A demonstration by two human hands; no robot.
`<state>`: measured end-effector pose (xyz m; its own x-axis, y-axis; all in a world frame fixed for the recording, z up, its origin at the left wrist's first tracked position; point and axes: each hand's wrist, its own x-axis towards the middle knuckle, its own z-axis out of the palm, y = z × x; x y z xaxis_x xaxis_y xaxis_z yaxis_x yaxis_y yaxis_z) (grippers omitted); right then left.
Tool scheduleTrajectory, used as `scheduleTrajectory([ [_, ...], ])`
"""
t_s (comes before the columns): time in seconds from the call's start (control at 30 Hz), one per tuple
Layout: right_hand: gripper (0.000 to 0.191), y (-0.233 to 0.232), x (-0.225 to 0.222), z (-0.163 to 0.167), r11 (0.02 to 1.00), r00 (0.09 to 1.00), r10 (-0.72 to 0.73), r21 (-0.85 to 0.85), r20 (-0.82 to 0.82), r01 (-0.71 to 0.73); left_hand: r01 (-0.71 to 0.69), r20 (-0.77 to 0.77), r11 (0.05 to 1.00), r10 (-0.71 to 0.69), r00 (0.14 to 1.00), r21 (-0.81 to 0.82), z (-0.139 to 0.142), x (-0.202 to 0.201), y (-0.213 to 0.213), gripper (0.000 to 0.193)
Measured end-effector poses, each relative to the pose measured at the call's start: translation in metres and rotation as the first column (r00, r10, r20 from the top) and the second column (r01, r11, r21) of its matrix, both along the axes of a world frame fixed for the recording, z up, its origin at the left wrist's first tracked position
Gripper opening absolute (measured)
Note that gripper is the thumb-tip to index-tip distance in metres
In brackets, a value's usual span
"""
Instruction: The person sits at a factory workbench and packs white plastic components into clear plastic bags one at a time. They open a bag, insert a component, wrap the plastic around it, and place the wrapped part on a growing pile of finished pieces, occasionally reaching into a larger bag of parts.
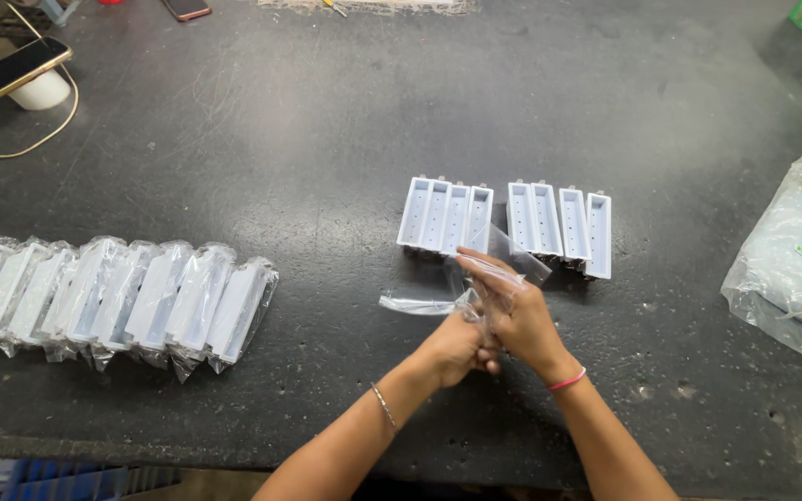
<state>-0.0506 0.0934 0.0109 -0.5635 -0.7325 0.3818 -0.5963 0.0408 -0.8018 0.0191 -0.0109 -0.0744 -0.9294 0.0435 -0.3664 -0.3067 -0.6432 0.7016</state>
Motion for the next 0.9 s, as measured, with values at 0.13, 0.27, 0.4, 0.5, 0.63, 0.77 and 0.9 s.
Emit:
scheduleTrajectory([
  [0.13,0.082,0.0,-0.004,0.007,0.962,0.917,0.237,-0.208,0.321,-0.176,0.14,-0.006,0.988,-0.141,0.99,-0.057,-0.007,0.003,0.009,0.015],
  [0.27,0.072,0.003,-0.007,0.007,0.966,0.962,0.056,-0.256,0.268,0.015,0.323,-0.05,0.945,-0.325,0.944,-0.047,-0.009,0.009,0.029,0.028],
  [0.4,0.051,0.006,-0.007,0.003,0.955,0.958,-0.282,-0.11,-0.049,0.275,0.34,-0.052,0.935,-0.346,0.937,-0.106,0.0,0.014,0.034,0.034],
  [0.5,0.068,0.006,-0.008,0.003,0.934,0.895,-0.355,-0.074,-0.269,0.349,0.289,-0.029,0.927,-0.304,0.952,-0.238,0.018,0.016,0.031,0.034],
  [0.63,0.107,0.006,-0.01,0.008,0.955,0.959,-0.241,-0.211,-0.151,0.207,-0.209,-0.202,0.644,0.085,0.976,-0.736,0.054,0.015,-0.01,0.026],
  [0.77,0.103,0.003,-0.009,0.007,0.983,0.929,-0.183,-0.082,-0.321,0.165,-0.559,-0.279,0.626,0.494,0.824,-0.543,0.083,0.024,-0.061,0.03],
  [0.9,0.11,-0.004,-0.003,-0.001,0.998,0.95,0.036,0.052,-0.31,-0.02,-0.371,-0.245,0.616,0.283,0.927,-0.694,0.089,0.026,-0.074,0.031],
])
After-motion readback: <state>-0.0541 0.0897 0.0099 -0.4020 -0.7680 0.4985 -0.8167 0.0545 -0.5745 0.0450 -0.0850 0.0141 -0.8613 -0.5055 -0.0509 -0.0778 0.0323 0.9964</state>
